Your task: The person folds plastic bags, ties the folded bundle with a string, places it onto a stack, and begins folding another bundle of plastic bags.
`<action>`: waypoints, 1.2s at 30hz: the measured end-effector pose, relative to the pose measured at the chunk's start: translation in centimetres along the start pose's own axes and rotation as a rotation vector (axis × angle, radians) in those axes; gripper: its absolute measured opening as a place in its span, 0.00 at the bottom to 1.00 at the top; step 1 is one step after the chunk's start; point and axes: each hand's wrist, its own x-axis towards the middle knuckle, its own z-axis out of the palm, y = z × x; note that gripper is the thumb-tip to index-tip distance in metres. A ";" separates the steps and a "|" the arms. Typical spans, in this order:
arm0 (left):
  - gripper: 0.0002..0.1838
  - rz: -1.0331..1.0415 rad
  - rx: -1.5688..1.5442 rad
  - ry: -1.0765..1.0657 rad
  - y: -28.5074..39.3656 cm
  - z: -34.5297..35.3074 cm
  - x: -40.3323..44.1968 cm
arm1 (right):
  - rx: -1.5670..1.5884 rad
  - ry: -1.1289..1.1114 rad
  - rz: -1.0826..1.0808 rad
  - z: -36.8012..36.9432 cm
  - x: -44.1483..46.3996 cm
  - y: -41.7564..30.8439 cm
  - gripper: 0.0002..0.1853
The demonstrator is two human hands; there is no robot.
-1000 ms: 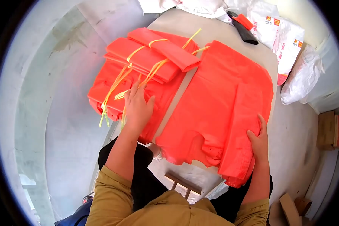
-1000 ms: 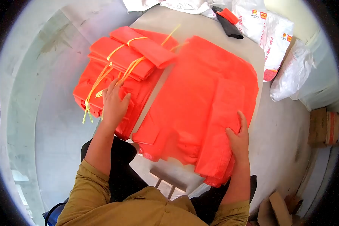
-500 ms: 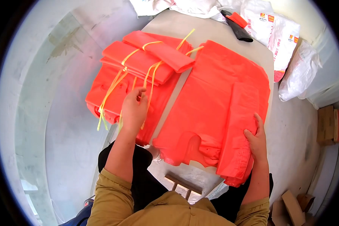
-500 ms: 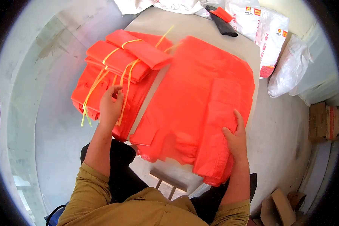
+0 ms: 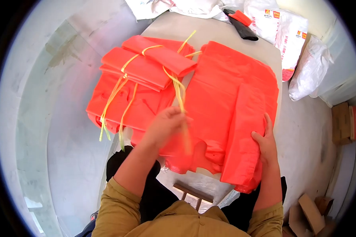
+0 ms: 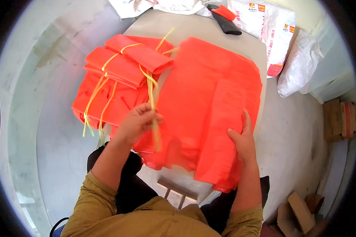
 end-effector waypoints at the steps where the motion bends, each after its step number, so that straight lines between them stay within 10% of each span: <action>1: 0.08 -0.004 0.003 -0.033 -1.1 1.2 0.0 | 0.055 0.004 0.045 0.2 -0.2 -0.4 0.48; 7: 0.09 -0.114 0.450 -0.170 -5.8 7.7 0.3 | 0.457 -0.046 0.065 -0.6 -0.4 0.3 0.46; 13: 0.15 -0.146 -0.049 -0.492 -9.8 12.6 -0.3 | 0.527 -0.072 0.110 1.0 -2.1 -1.4 0.48; 19: 0.23 -0.766 -0.888 -0.709 -14.9 12.4 2.7 | 0.297 -0.077 0.080 1.9 -2.2 -0.5 0.49; 36: 0.23 -0.625 0.122 -0.776 -15.3 13.0 -4.4 | 0.203 -0.130 0.033 -0.7 -1.3 -0.1 0.50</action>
